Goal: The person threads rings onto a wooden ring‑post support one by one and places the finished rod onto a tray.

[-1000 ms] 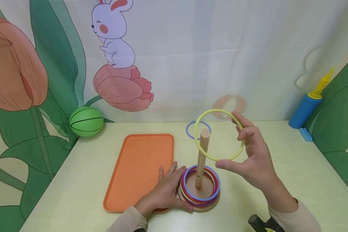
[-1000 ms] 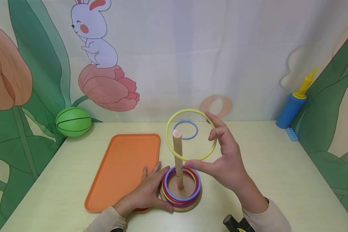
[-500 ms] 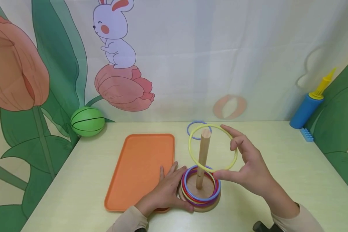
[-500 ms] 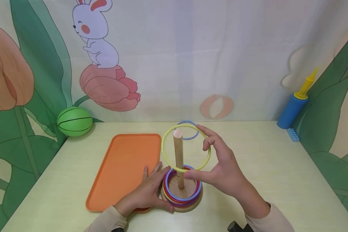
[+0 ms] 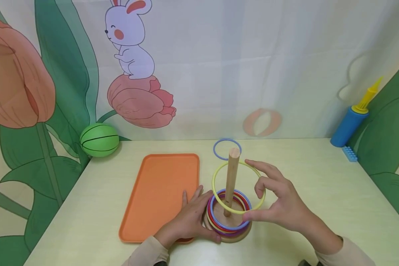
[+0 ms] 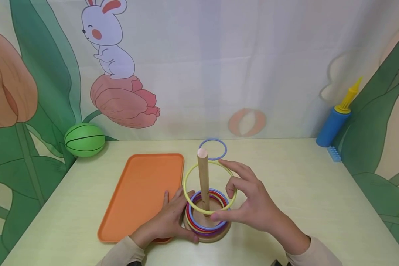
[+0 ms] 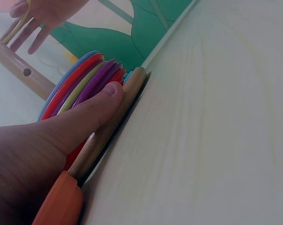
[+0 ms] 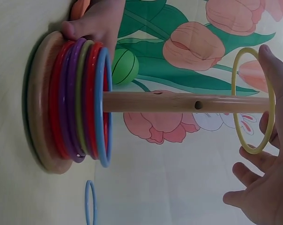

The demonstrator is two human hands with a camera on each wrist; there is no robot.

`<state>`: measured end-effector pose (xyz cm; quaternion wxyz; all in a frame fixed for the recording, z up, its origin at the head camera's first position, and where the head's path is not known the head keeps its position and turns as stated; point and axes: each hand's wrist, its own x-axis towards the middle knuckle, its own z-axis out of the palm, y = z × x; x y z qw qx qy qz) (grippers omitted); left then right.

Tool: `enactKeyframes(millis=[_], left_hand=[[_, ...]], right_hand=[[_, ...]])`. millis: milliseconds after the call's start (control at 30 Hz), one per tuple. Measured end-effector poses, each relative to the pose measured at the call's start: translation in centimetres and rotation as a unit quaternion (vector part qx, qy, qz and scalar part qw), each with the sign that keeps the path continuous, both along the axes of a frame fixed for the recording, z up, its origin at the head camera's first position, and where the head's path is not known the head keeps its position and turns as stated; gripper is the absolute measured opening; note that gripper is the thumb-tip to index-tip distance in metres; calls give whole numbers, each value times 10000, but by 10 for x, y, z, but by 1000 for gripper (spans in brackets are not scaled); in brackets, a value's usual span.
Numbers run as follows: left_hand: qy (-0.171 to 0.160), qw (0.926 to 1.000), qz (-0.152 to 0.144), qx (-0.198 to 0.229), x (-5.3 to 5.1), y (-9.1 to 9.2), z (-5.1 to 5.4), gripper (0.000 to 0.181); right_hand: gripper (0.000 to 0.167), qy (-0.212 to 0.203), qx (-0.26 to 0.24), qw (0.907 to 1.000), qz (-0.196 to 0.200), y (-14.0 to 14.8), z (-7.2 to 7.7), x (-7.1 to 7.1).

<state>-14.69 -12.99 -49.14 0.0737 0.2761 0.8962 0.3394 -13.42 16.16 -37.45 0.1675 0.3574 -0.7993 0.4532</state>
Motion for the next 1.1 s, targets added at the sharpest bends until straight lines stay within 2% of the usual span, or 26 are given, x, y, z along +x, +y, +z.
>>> enactKeyframes(millis=[533, 767, 1100], left_hand=[[-72, 10000, -10, -40, 1, 0, -1, 129], [-95, 9999, -12, 31, 1, -1, -1, 131], [-73, 10000, -18, 37, 1, -2, -3, 127]], right_hand=[[40, 238, 95, 9996, 125, 2, -28, -3], [34, -37, 336, 9993, 181, 1, -38, -1], [30, -638, 1299, 9894, -145, 0, -45, 2]])
